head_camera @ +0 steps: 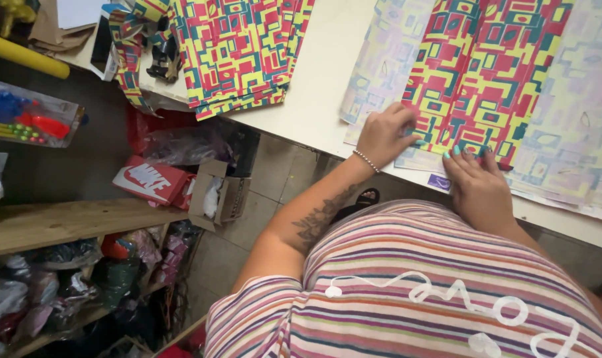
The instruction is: The person folds a piece of colorful patterned fabric on a white table. They use a handheld pressing tool to smooth the fabric and secure the folds, repeating the process for multiple pieces.
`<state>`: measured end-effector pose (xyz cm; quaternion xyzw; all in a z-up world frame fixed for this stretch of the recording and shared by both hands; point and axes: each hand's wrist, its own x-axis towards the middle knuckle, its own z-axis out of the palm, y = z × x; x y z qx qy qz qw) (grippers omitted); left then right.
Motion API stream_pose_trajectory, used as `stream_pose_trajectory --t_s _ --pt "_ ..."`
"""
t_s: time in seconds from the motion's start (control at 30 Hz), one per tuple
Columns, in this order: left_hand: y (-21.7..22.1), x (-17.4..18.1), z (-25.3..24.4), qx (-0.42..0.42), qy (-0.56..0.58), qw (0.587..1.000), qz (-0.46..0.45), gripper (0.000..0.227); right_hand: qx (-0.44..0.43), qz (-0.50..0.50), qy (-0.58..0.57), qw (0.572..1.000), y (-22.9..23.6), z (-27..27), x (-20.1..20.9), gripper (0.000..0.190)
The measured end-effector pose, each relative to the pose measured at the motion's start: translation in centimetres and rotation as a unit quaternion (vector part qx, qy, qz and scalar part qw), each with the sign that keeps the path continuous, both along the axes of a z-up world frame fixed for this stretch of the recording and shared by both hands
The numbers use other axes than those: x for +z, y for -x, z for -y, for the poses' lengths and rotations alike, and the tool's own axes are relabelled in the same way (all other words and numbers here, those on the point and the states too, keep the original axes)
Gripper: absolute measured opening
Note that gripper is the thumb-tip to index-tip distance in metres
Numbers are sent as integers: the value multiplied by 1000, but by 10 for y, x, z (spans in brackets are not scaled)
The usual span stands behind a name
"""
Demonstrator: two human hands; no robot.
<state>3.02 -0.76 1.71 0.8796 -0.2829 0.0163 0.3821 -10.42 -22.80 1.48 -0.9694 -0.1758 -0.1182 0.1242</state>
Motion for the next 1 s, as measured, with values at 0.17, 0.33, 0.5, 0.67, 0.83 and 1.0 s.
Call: stream_pose_trajectory --t_s 0.17,0.33,0.5,0.67,0.83,1.0 --pt "10 -5 -17 49 43 998 -16 24 -9 -26 9 1000 1 3 -10 42" --pt "16 -11 -11 96 63 993 -12 9 -7 -39 -8 999 1 5 -10 45" --pt "20 -37 -27 78 60 988 121 7 8 -60 -33 998 1 12 -19 49" --pt "37 -46 -11 -174 -124 953 215 40 40 -29 -47 998 2 18 -33 41" --pt "30 -57 -17 -202 -132 953 184 42 52 -53 -103 992 4 22 -24 43" --pt "38 -25 -15 -199 -150 945 213 43 57 -38 -102 992 5 15 -23 46"
